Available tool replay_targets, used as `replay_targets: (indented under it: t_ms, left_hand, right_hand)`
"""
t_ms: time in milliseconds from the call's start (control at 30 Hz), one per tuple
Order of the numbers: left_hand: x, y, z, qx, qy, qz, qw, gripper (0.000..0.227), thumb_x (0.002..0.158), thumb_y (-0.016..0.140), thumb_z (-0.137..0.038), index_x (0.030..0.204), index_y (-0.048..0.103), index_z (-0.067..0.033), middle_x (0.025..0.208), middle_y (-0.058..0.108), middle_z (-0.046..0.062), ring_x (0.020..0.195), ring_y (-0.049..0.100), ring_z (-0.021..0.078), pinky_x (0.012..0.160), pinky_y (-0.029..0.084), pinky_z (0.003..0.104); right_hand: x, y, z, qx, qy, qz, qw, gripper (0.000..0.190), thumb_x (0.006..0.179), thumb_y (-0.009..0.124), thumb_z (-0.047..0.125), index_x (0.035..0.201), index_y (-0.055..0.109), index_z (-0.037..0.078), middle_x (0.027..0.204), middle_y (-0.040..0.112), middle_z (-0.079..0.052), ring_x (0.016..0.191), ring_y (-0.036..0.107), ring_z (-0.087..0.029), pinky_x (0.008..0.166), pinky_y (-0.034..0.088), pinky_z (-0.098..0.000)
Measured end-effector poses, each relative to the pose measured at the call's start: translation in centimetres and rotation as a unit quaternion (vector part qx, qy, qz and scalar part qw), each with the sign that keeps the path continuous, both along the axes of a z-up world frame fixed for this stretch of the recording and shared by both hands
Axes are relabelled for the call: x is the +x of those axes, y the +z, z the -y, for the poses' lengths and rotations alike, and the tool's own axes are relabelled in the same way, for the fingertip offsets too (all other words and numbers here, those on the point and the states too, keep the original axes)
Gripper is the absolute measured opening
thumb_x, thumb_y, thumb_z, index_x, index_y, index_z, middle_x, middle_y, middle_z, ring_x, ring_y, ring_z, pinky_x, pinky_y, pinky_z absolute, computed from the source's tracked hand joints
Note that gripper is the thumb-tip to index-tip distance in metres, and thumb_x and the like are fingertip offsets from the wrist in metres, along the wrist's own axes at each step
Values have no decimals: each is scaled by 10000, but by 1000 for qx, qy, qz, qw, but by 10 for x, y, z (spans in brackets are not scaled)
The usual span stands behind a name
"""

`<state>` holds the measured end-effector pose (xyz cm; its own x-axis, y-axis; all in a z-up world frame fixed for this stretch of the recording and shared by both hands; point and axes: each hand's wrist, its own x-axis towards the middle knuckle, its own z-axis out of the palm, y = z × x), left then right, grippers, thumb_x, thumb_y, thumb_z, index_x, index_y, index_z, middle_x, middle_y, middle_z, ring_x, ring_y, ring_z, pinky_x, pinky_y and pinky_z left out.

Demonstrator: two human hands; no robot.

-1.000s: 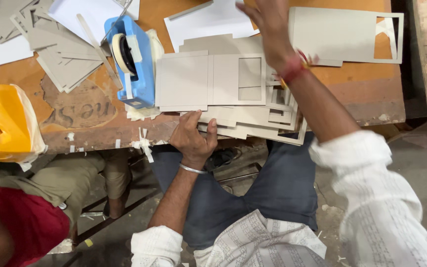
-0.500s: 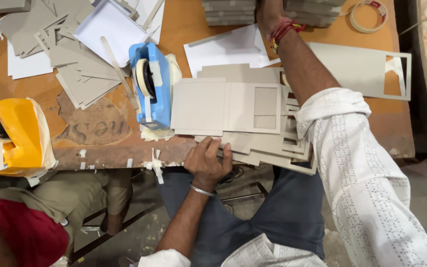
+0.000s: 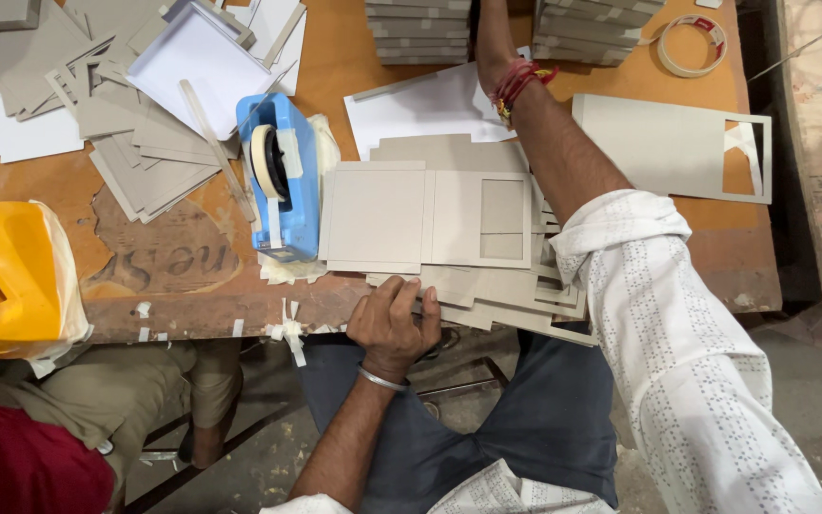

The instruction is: The person assembles small cardboard frames by applying adhesive tape to edges and attaching smaller inserts. They repeatedly pick up pieces, apply tape, and press components together, stacking finished frames on the table.

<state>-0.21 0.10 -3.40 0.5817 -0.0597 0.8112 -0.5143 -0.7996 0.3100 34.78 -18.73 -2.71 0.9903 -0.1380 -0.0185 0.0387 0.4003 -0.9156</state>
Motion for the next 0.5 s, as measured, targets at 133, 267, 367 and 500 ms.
replay_targets:
  t_ms: [133,267,367,500]
  left_hand:
    - [1,0,1,3,4,2,1000,283,935,745,-187,1146,599,-68,989,692,132,702,663,242,572,488,349]
    - [1,0,1,3,2,2,1000,279,939,745,-185,1146,599,-66,993,689,133,706,663,242,576,488,351]
    - [2,1,1,2,3,3,1000,266,938,745,-183,1131,607,-66,987,688,126,701,661,241,576,489,351]
    - [2,3,2,2,10,7,1000,225,939,738,-177,1097,614,-74,975,682,109,709,669,244,585,493,352]
  right_hand:
    - [0,-1,-8,3,-6,2,1000,476,1078,604,418,1363,554,40,1369,603,-97,1316,582,-241,1063,497,-349]
    - [-2,-5,-24,14,-14,-1,1000,483,1073,607,419,1366,549,40,1376,597,-100,1324,572,-247,1071,485,-354]
    - [-2,-6,-42,27,-17,-2,1000,488,1069,609,420,1369,546,40,1382,592,-103,1330,564,-250,1077,477,-357]
    - [-2,-6,-69,42,-20,-4,999,496,1064,612,421,1372,541,40,1389,585,-107,1338,554,-256,1085,465,-362]
